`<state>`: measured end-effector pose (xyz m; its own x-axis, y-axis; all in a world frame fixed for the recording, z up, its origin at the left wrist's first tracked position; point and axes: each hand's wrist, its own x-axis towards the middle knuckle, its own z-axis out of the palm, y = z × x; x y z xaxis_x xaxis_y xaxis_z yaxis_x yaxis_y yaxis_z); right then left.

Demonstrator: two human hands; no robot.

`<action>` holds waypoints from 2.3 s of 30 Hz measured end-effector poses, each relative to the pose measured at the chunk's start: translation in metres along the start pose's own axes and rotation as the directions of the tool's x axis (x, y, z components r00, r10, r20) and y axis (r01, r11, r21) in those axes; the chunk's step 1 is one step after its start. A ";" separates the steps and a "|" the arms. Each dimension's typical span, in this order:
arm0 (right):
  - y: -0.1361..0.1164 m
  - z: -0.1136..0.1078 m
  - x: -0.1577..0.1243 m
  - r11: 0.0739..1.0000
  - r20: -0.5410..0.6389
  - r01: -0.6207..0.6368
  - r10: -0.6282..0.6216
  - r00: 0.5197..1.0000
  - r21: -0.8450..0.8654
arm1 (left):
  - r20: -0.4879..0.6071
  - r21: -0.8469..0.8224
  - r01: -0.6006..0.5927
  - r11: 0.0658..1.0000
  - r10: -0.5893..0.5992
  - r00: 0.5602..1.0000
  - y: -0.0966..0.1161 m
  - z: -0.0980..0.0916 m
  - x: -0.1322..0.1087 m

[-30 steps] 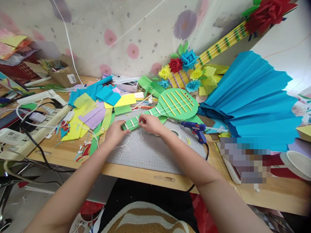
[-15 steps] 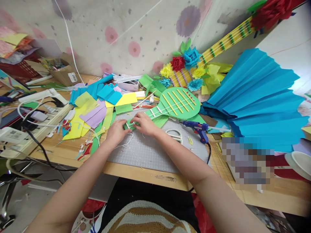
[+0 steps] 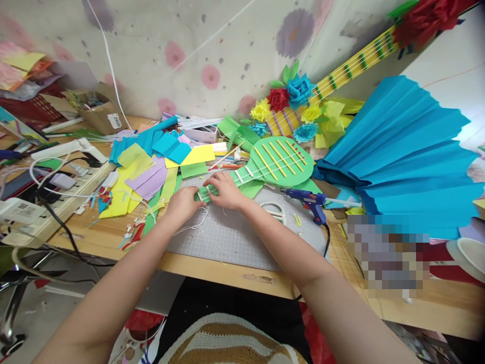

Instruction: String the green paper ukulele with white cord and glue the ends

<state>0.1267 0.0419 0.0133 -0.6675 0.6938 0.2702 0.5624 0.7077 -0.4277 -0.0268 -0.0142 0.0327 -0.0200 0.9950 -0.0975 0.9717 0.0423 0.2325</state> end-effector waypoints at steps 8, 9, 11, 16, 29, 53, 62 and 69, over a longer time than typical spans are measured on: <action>0.001 0.003 -0.003 0.998 0.059 0.063 -0.063 0.996 0.011 | 0.012 0.042 0.033 0.999 -0.034 0.999 -0.001 -0.005 -0.002; 0.001 0.004 -0.002 0.997 0.068 0.075 -0.075 0.995 0.006 | 0.016 0.039 0.030 0.999 -0.030 0.999 -0.001 -0.005 -0.002; 0.002 0.006 -0.002 0.995 0.080 0.103 -0.101 0.992 -0.015 | 0.024 0.039 0.034 0.999 -0.035 0.999 -0.001 -0.005 -0.001; 0.003 0.010 -0.002 0.990 0.085 0.126 -0.120 0.989 -0.066 | 0.031 0.025 0.060 0.998 -0.061 0.998 -0.002 -0.002 0.002; -0.003 0.013 0.000 0.992 0.077 0.120 -0.117 0.990 -0.033 | -0.115 -0.208 -0.027 0.978 0.003 0.993 -0.021 0.017 0.000; 0.005 0.011 0.004 0.980 0.147 0.158 -0.141 0.979 -0.118 | -0.022 -0.016 0.017 1.000 -0.017 1.000 -0.015 -0.003 0.005; 0.002 0.010 0.005 0.984 0.145 0.139 -0.122 0.982 -0.111 | 0.021 0.090 0.051 0.995 -0.053 0.998 -0.006 -0.012 0.004; 0.003 0.011 0.005 0.983 0.128 0.155 -0.141 0.982 -0.100 | 0.040 0.126 0.085 0.988 -0.091 0.995 -0.003 -0.012 0.006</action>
<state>0.1196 0.0458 0.0041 -0.7974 0.5638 0.2150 0.4984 0.8163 -0.2919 -0.0323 -0.0073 0.0434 -0.0990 0.9827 -0.1568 0.9883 0.1155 0.0997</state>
